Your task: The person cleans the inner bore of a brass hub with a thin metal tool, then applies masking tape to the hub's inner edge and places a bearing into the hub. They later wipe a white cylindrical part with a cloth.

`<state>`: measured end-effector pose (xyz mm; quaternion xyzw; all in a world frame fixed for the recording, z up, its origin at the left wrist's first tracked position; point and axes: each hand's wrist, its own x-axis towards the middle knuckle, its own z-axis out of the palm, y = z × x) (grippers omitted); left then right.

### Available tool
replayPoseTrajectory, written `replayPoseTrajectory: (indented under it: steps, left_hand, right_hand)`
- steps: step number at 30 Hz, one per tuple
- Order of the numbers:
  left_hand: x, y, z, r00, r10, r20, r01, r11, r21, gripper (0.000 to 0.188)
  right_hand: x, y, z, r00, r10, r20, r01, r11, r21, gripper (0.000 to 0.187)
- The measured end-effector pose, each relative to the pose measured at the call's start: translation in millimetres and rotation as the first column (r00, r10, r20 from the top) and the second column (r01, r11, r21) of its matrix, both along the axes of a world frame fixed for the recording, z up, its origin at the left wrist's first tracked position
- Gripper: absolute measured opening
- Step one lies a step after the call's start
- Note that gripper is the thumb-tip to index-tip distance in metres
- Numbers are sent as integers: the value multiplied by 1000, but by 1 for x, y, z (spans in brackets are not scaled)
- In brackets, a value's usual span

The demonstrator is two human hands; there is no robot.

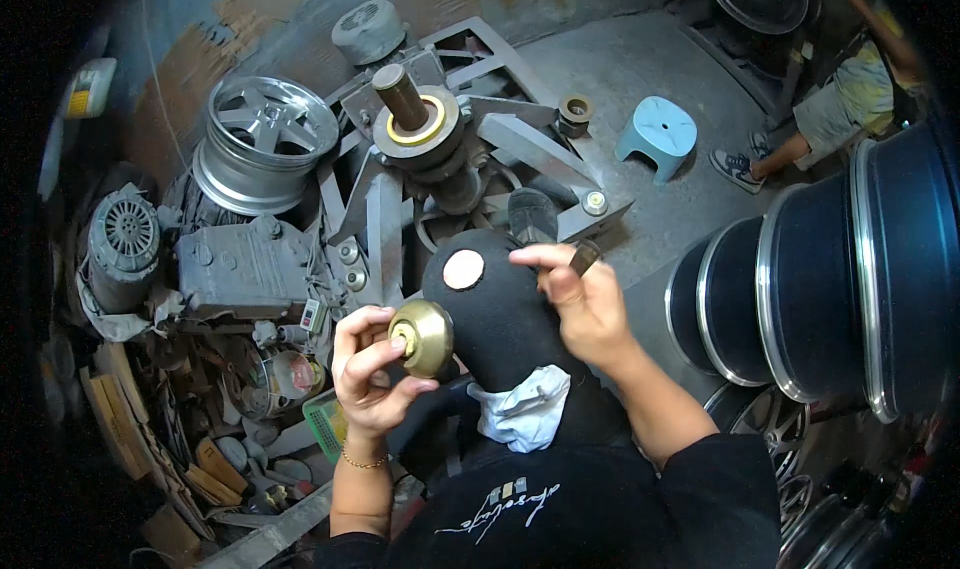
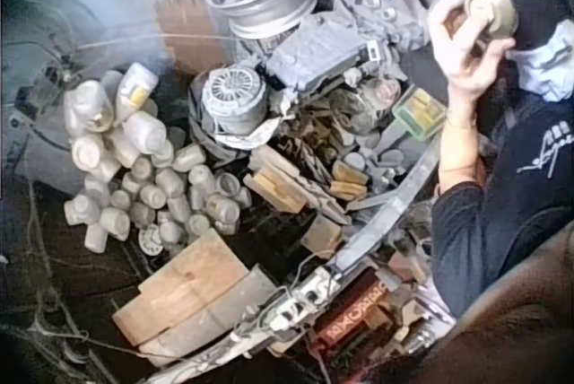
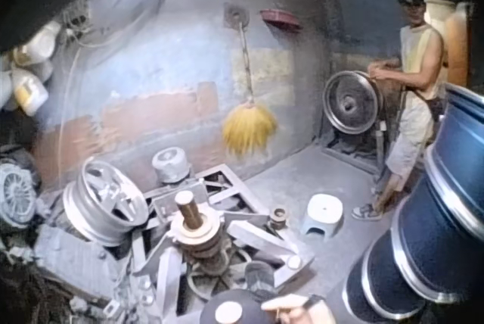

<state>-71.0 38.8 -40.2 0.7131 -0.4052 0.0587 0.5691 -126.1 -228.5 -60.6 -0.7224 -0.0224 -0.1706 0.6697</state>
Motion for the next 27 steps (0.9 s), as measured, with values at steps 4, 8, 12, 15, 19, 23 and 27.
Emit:
replayPoseTrajectory:
  steps: [4,8,12,15,19,23,27]
  left_hand:
    - [-6,-11,-5,995,104,6,-102,988,-114,60]
    - [-2,-26,24,970,91,224,-98,995,22,57]
    - [-3,-37,23,964,71,256,-80,997,24,55]
    - [-5,-40,28,960,63,274,-89,992,84,53]
    - [-6,-44,24,981,76,177,-88,994,61,50]
    - [-2,-45,29,993,59,105,-69,992,102,45]
    - [-2,-43,25,981,-56,-188,10,972,-235,38]
  right_hand:
    - [-6,49,9,999,34,28,-39,975,219,47]
    - [0,63,18,931,349,-105,-254,828,500,83]
    - [5,76,13,924,373,-88,-232,728,645,100]
    - [3,78,3,930,355,-95,-194,693,694,103]
    - [3,84,1,950,298,-96,-112,609,785,100]
    - [8,82,7,948,317,22,-190,511,839,76]
    - [7,88,13,990,143,-8,-104,753,649,65]
